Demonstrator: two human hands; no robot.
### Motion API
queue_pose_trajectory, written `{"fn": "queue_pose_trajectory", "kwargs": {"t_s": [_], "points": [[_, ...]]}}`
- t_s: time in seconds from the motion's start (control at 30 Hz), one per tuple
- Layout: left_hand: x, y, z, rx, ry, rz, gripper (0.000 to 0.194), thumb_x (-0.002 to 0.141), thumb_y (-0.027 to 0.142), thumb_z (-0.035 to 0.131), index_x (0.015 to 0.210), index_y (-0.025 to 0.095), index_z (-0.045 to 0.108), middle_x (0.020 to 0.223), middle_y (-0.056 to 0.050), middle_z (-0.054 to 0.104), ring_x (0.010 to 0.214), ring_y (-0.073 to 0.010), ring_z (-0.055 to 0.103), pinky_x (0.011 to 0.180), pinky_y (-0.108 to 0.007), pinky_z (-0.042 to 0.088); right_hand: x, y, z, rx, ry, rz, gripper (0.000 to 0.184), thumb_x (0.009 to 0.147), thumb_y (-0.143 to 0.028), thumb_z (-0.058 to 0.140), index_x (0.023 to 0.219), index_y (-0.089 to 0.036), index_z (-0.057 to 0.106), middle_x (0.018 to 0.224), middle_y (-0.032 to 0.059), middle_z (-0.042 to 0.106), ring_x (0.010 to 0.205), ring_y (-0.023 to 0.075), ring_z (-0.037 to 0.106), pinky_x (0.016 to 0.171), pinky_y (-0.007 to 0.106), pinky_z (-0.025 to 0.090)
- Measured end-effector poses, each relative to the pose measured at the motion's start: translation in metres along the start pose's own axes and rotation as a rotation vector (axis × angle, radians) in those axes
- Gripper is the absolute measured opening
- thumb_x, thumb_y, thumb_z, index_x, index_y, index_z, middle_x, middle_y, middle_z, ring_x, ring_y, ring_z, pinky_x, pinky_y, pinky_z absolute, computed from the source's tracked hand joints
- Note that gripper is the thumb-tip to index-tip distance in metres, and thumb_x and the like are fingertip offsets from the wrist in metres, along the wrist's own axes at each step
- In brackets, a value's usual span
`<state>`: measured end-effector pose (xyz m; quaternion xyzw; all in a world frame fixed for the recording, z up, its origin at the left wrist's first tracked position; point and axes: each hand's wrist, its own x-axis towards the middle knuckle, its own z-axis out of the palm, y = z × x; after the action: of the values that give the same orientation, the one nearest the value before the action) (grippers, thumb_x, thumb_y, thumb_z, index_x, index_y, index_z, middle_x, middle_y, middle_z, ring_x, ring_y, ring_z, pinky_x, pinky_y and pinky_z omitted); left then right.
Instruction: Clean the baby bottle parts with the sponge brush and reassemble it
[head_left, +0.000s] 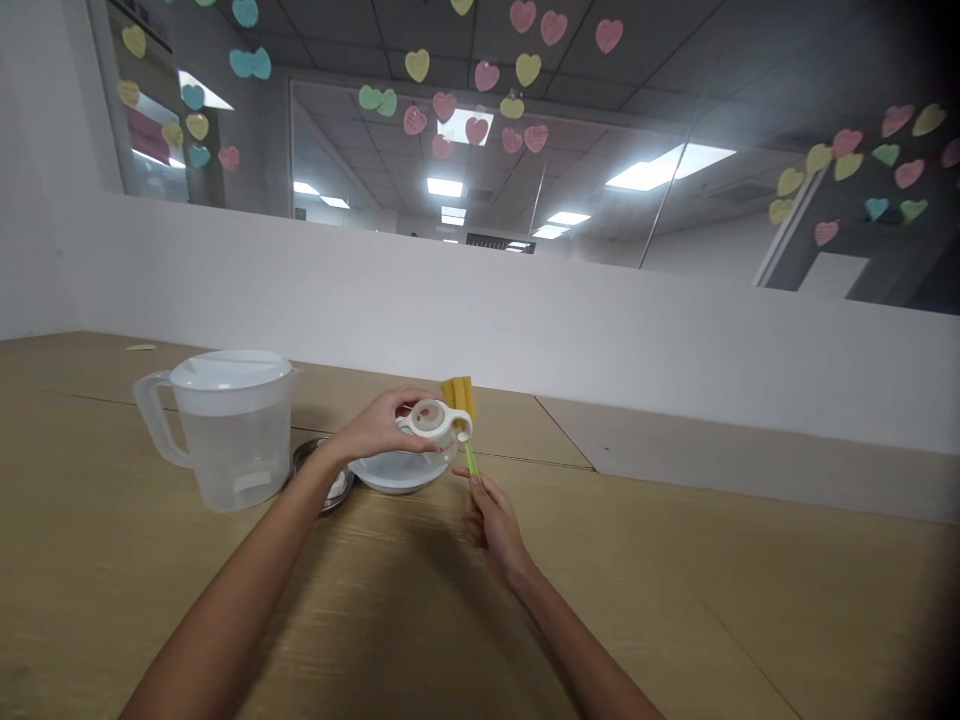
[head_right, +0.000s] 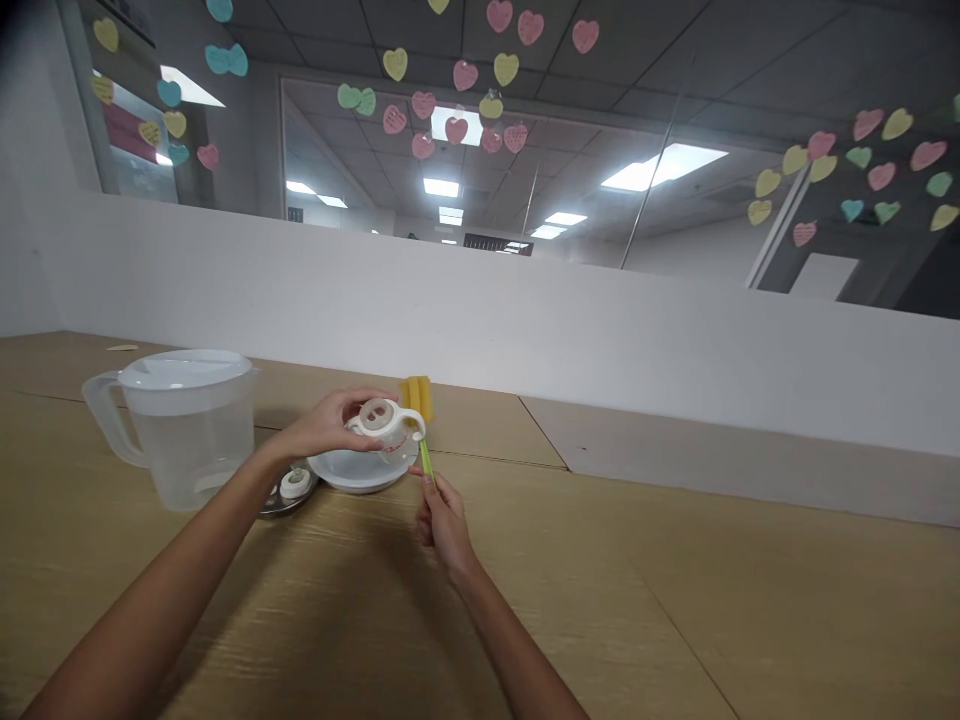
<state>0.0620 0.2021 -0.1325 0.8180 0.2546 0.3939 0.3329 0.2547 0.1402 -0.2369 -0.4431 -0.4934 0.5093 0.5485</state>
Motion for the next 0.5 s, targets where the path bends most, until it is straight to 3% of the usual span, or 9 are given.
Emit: {"fn": "queue_pose_trajectory", "kwargs": {"t_s": [0.1,0.27,0.4,0.5], "points": [[0.004,-0.001,0.020,-0.038,0.013,0.032,0.057,0.061,0.035,0.071,0.113,0.016,0.056,0.111,-0.006,0.061,0.100,-0.0195,0.056,0.088,-0.029,0.044,-0.003,-0.002,0.002,0.151,-0.048,0.078,0.058,0.071,-0.058,0.056,0.114,-0.020,0.049,0.051,-0.0116,0.018,0.039,0.0025,0.009,0.038,0.017,0.007],[0.006,-0.004,0.039,-0.110,-0.001,0.061,0.059,0.064,0.036,0.069,0.118,0.019,0.050,0.119,-0.005,0.057,0.106,-0.0190,0.054,0.090,-0.028,0.043,-0.001,-0.001,0.000,0.223,-0.058,0.082,0.058,0.072,-0.055,0.057,0.118,-0.022,0.047,0.051,-0.0115,0.016,0.039,0.0027,0.008,0.039,0.017,0.006],[0.007,-0.004,0.032,-0.005,0.064,0.055,0.058,0.067,0.039,0.067,0.119,0.018,0.050,0.120,-0.006,0.057,0.109,-0.0204,0.053,0.090,-0.027,0.043,0.002,-0.004,-0.002,0.203,0.009,0.046,0.058,0.073,-0.055,0.053,0.120,-0.022,0.045,0.051,-0.0113,0.016,0.040,0.0038,0.007,0.038,0.017,0.007],[0.006,-0.008,0.014,0.270,0.192,0.074,0.054,0.068,0.042,0.066,0.116,0.019,0.053,0.119,-0.003,0.059,0.109,-0.0212,0.053,0.092,-0.027,0.041,0.000,-0.006,-0.003,0.048,0.143,-0.087,0.057,0.077,-0.059,0.044,0.120,-0.021,0.043,0.052,-0.0103,0.018,0.040,0.0052,0.012,0.038,0.018,0.013]]}}
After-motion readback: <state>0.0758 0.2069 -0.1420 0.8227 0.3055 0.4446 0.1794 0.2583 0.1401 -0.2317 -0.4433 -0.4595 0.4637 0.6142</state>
